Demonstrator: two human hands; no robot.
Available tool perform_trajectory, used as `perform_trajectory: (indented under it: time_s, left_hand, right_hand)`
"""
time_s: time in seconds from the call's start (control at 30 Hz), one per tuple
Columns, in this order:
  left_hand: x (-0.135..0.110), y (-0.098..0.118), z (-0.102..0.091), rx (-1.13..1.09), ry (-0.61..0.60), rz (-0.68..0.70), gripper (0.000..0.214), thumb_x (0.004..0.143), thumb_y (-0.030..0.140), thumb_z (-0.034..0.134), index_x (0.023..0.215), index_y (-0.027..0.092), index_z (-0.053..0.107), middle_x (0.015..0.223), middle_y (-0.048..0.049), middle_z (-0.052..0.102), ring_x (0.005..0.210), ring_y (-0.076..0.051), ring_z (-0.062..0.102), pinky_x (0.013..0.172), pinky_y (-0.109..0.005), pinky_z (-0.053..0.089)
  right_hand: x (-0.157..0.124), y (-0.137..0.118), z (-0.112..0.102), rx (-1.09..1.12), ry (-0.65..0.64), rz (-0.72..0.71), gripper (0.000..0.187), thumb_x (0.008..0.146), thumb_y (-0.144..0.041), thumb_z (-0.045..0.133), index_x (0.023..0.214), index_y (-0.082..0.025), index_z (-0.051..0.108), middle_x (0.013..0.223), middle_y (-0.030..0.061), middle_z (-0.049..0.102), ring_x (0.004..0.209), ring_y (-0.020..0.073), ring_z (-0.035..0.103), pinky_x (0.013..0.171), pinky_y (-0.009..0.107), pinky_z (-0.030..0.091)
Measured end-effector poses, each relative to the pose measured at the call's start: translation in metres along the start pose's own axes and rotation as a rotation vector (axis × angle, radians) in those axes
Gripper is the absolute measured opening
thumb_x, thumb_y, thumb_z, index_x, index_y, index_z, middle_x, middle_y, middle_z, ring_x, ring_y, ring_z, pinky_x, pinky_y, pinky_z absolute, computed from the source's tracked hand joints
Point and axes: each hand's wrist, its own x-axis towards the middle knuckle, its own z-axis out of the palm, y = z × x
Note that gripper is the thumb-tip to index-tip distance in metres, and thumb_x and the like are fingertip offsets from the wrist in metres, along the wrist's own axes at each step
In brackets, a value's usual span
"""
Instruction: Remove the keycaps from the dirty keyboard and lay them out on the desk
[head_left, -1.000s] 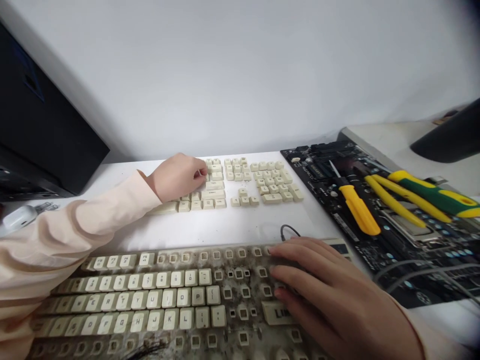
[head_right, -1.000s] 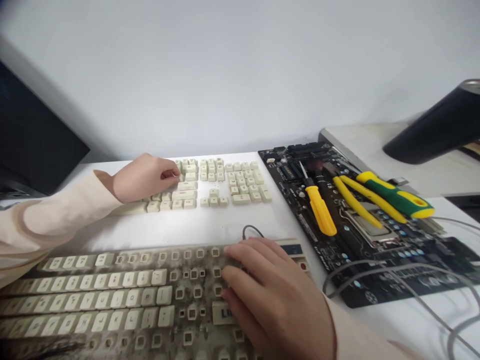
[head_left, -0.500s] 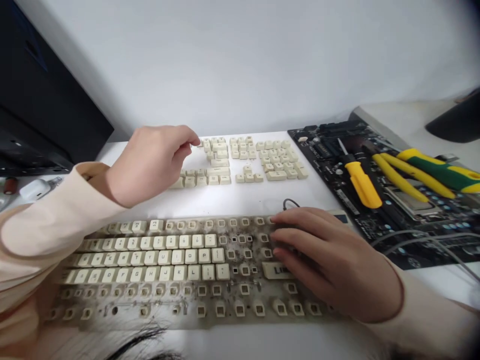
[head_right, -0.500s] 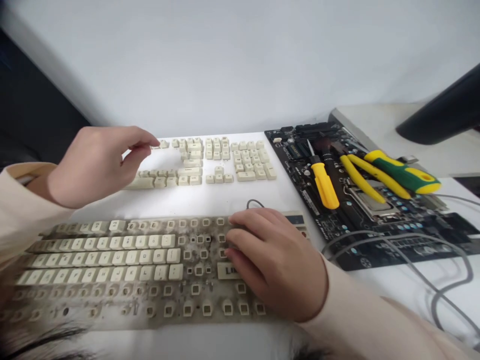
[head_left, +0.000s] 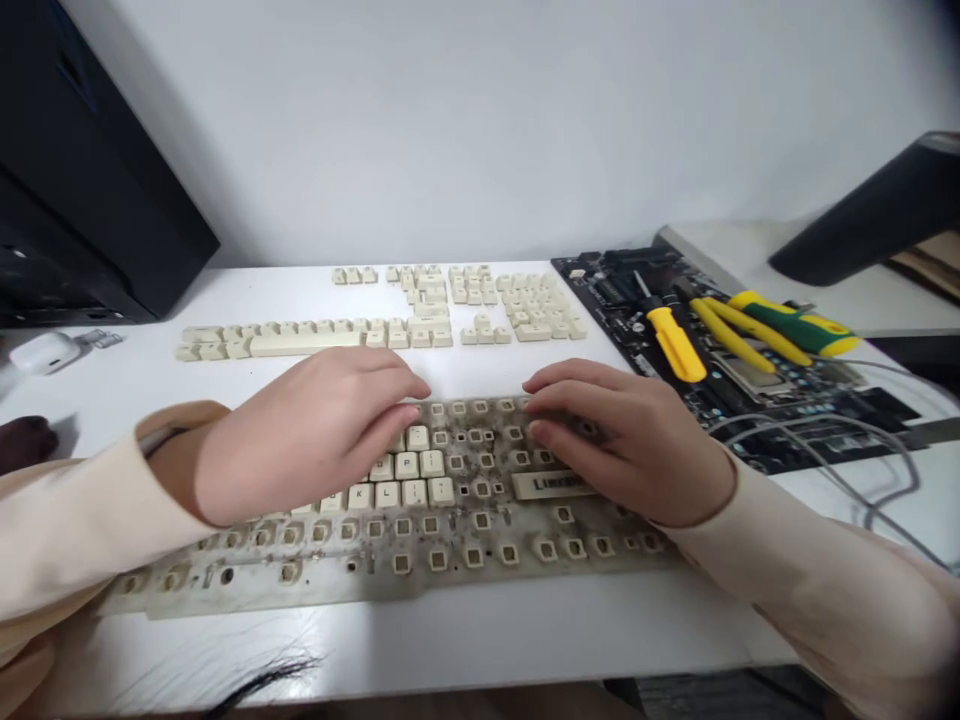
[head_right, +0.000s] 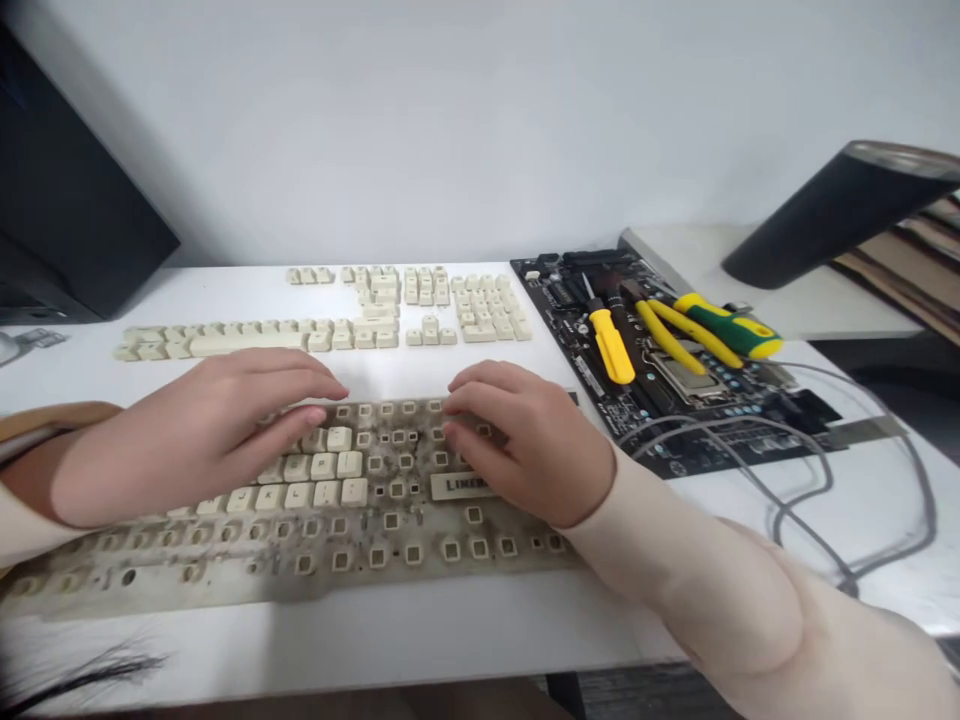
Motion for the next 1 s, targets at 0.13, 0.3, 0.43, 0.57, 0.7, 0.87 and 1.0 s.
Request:
perform_trajectory:
  time_s: [0.13,0.3,0.43,0.57,0.7,0.87,1.0]
  left_hand:
    - [-0.014,0.005,0.010,0.033,0.042,-0.040,0.035,0.091,0.032,0.036,0.116,0.014,0.054,0.112,-0.0106,0.059,0.102,-0.023,0.054,0.085,-0.037,0.046]
    - [-0.024,0.009,0.020,0.050,0.052,-0.057,0.043,0.091,0.037,0.037,0.125,0.012,0.047,0.127,-0.0139,0.051,0.116,-0.027,0.048,0.095,-0.044,0.043]
    - [-0.026,0.010,0.025,0.062,0.048,-0.051,0.046,0.092,0.039,0.034,0.127,0.011,0.045,0.131,-0.0157,0.049,0.119,-0.028,0.046,0.096,-0.047,0.043]
    - [-0.027,0.009,0.028,0.094,0.075,-0.048,0.048,0.091,0.041,0.034,0.128,0.011,0.044,0.134,-0.0166,0.046,0.122,-0.030,0.044,0.096,-0.050,0.042]
    - [-0.026,0.009,0.029,0.115,0.036,-0.069,0.048,0.091,0.043,0.034,0.128,0.014,0.046,0.134,-0.0155,0.047,0.121,-0.030,0.045,0.096,-0.051,0.042]
    - [-0.024,0.011,0.027,0.132,-0.039,-0.077,0.049,0.091,0.042,0.032,0.128,0.014,0.047,0.128,-0.0139,0.054,0.114,-0.028,0.052,0.094,-0.049,0.043]
    - [-0.024,0.012,0.027,0.159,-0.045,-0.068,0.049,0.091,0.042,0.032,0.128,0.013,0.047,0.129,-0.0135,0.054,0.113,-0.029,0.053,0.092,-0.048,0.045]
  right_hand:
    - [0.006,0.001,-0.007,-0.020,0.053,-0.005,0.011,0.084,-0.016,0.051,0.078,-0.018,0.060,0.089,0.0088,0.065,0.082,0.0174,0.064,0.070,0.029,0.054]
    - [0.024,-0.003,-0.029,-0.166,0.074,-0.118,0.014,0.082,-0.014,0.052,0.073,-0.019,0.061,0.093,0.0087,0.067,0.085,0.0188,0.065,0.072,0.031,0.055]
    - [0.045,-0.011,-0.050,-0.280,0.088,-0.172,0.013,0.082,-0.014,0.052,0.081,-0.020,0.064,0.097,0.0061,0.067,0.086,0.0187,0.065,0.073,0.032,0.054]
    - [0.052,-0.016,-0.043,-0.226,0.155,-0.160,0.013,0.083,-0.015,0.051,0.087,-0.018,0.063,0.095,0.0053,0.068,0.090,0.0181,0.064,0.079,0.034,0.053]
    - [0.043,-0.012,-0.008,0.006,0.100,-0.146,0.020,0.085,-0.014,0.046,0.102,-0.011,0.058,0.100,0.0102,0.067,0.095,0.0174,0.062,0.083,0.034,0.052]
    - [0.029,-0.007,0.022,0.134,0.030,-0.049,0.030,0.084,-0.006,0.038,0.108,-0.009,0.054,0.105,0.0114,0.064,0.097,0.0166,0.060,0.084,0.032,0.051]
    - [0.025,-0.007,0.028,0.119,0.020,-0.070,0.030,0.084,-0.010,0.039,0.111,-0.010,0.052,0.106,0.0117,0.064,0.099,0.0186,0.059,0.085,0.035,0.050]
